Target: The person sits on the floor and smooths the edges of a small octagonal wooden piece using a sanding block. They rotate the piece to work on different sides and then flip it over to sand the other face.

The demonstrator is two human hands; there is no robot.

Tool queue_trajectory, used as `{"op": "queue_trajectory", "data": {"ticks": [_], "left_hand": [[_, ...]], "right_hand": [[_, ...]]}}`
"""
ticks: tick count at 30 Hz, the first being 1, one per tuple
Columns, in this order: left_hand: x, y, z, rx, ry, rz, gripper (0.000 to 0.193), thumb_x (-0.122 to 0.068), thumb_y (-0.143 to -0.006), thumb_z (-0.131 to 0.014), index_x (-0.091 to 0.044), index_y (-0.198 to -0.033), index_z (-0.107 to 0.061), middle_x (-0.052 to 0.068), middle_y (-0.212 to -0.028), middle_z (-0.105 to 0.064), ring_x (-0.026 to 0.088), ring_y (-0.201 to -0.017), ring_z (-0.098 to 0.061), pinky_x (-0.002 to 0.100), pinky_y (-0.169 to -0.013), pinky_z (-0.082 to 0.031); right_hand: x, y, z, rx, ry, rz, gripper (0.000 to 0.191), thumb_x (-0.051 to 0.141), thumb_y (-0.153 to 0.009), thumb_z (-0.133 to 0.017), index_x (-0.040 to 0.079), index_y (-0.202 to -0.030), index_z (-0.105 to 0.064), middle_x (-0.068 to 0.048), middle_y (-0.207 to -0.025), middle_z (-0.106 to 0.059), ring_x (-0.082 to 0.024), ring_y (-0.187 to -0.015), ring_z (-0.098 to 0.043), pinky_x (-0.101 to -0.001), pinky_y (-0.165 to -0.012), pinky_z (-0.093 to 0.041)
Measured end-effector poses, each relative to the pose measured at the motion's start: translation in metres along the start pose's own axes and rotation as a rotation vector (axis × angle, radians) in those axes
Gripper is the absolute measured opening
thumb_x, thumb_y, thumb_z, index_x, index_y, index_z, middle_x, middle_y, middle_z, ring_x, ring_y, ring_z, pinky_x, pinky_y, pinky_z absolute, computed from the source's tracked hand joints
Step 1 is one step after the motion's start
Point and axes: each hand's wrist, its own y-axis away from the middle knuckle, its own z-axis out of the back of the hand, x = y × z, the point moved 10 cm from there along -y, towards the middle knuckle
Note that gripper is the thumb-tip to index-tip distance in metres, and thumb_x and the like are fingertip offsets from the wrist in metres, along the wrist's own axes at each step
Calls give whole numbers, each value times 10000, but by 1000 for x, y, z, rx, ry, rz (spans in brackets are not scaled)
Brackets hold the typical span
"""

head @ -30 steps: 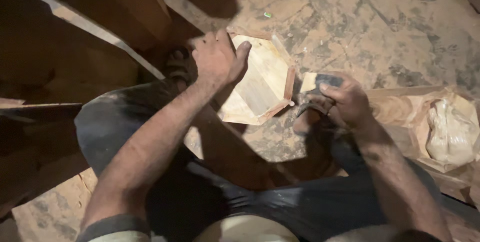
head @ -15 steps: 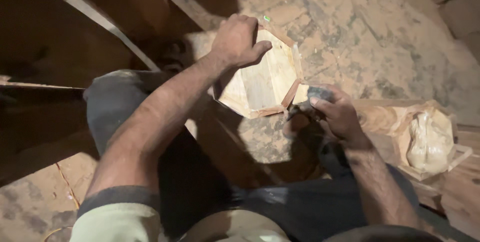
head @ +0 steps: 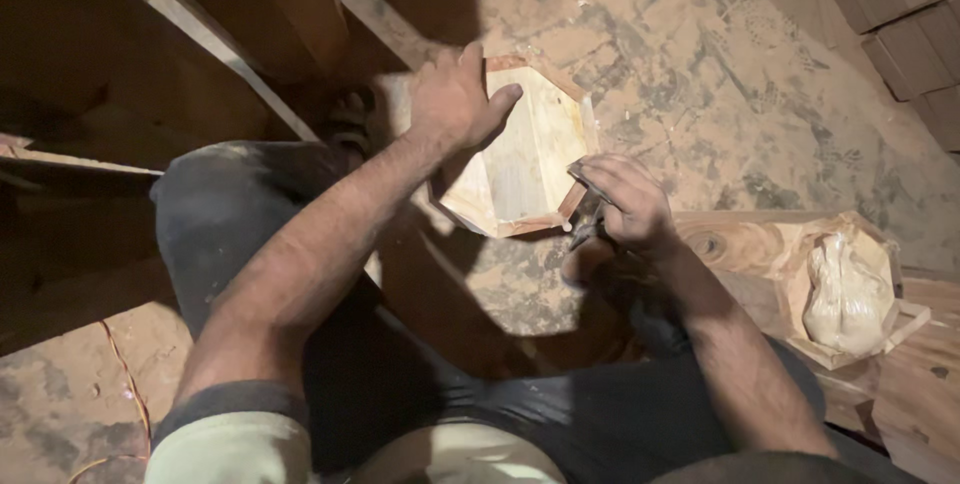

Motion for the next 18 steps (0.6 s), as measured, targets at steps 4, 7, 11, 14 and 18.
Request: {"op": "queue_trajectory", "data": {"ticks": [4,7,11,14,18], "left_hand": [[-5,3,7,-67,12,-51,747,-602,-915,-634,1,-1332,-490,263,-1221,-556,420,-1141,-572,548,-979,-455],[-6,3,4,-62,24,-57,712,-588,-922,-634,9,-1287,-502,256,-1214,-563,409,-1147,-580,528,-952,-491],[-6,3,5,-89,45,-82,679,-572,-926,-638,5,-1260,-510,239,-1197,-578,392,-1141,-595,516,-952,-505],[-6,2,4,-80,64,-81,680,-567,-915,-644,8,-1250,-506,240,-1178,-578,389,-1120,-602,511,-930,-511],[-7,4,7,-115,68,-89,649,-565,-908,-653,-4,-1207,-521,235,-1157,-586,399,-1114,-599,522,-927,-500]], "right_hand": [[15,1,-1,3,106,46,408,-82,-751,-523,-50,-1119,-696,-209,-1144,-717,-385,-1146,-686,-469,-1033,-541],[19,3,-2,73,170,53,371,24,-791,-577,-38,-1136,-698,-212,-1169,-720,-385,-1162,-678,-477,-1011,-531],[19,-3,0,156,211,119,333,210,-834,-700,23,-1109,-724,-143,-1115,-737,-318,-1110,-695,-467,-938,-523],[18,-9,1,220,281,127,302,243,-823,-722,83,-1079,-740,-86,-1108,-758,-272,-1104,-712,-451,-925,-514],[28,-13,12,175,166,119,386,322,-870,-735,50,-1142,-710,-119,-1141,-733,-309,-1109,-693,-433,-914,-495]]}}
